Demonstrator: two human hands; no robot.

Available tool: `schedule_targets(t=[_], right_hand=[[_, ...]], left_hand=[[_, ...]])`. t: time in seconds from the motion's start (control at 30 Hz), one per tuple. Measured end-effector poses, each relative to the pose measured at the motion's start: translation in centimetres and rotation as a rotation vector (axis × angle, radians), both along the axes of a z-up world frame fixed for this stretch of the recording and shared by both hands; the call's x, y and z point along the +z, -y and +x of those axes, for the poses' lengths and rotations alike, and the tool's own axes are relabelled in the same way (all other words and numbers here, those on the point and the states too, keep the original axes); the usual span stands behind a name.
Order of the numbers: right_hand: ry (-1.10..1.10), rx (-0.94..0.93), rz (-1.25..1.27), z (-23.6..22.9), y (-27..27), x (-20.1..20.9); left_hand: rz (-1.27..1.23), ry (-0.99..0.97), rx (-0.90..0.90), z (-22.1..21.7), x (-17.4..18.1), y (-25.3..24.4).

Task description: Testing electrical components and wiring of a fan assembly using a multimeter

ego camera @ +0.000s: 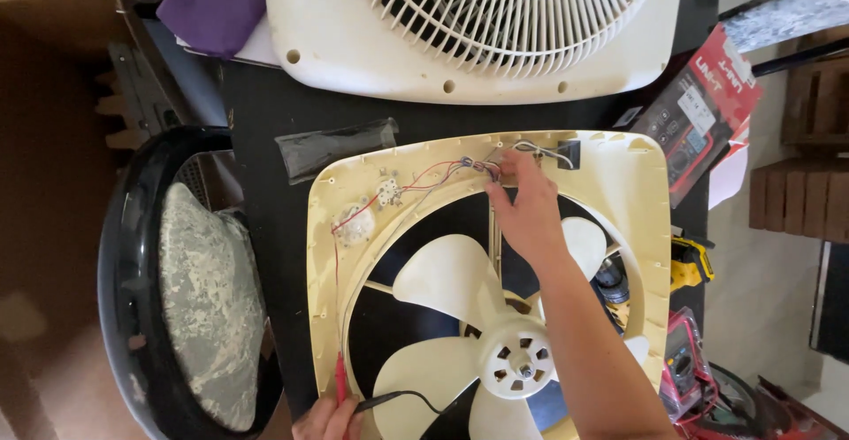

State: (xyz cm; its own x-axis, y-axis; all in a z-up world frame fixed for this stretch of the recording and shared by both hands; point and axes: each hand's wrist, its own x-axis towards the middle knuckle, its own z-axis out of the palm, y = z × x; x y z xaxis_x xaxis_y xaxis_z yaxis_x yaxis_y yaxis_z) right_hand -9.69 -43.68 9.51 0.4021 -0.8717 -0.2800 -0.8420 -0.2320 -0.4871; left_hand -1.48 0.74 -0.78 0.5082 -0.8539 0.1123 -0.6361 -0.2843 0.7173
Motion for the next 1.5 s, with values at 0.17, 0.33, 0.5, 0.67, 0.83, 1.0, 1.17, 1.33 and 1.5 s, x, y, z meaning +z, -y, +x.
schedule_targets(t=[0.17,0.33,0.5,0.67,0.83,1.0,1.17,1.33,1.5], right_hand=[[0.143,-0.173,0.132,-0.1,0.6,1.0],[0.17,-0.153,0.18,-1.1,1.8,-0.6],[0.323,-0.131,0.282,-2.1,2.3,-2.9],[0.498,-0.139,0.418,-3.0,2.6,-3.6],[0.553,-0.116,0.424,-2.8,3.1,-2.8],[0.447,-0.176,0.389,-1.8,2.9,-2.7],[0.403,-0.174,0.069,-2.6,0.4,1.7],[0.405,-0.134,-0.146,-6.7,-8.2,10.4],[0.073,-0.622,0.073,-11.3,-18.4,17.1]], left_hand=[[-0.066,-0.002,0.04,0.3,0.9,1.0],[-0.047,0.004,-0.024,0.4,-0.1,-0.2],[0.011,-0.01,-0.15,0.0,-3.1,-2.5],[-0.074,0.016,-0.126,0.6,-0.9,-1.2],[-0.058,0.023,-0.132,0.5,-1.2,-1.0],[-0.124,0.02,-0.124,0.9,-0.7,-0.5],[-0.112,0.041,-0.12,0.4,-2.0,-1.1],[-0.141,0.034,-0.127,1.0,-0.3,-0.4],[-0.172,0.125,-0.109,0.8,-0.3,-0.4]])
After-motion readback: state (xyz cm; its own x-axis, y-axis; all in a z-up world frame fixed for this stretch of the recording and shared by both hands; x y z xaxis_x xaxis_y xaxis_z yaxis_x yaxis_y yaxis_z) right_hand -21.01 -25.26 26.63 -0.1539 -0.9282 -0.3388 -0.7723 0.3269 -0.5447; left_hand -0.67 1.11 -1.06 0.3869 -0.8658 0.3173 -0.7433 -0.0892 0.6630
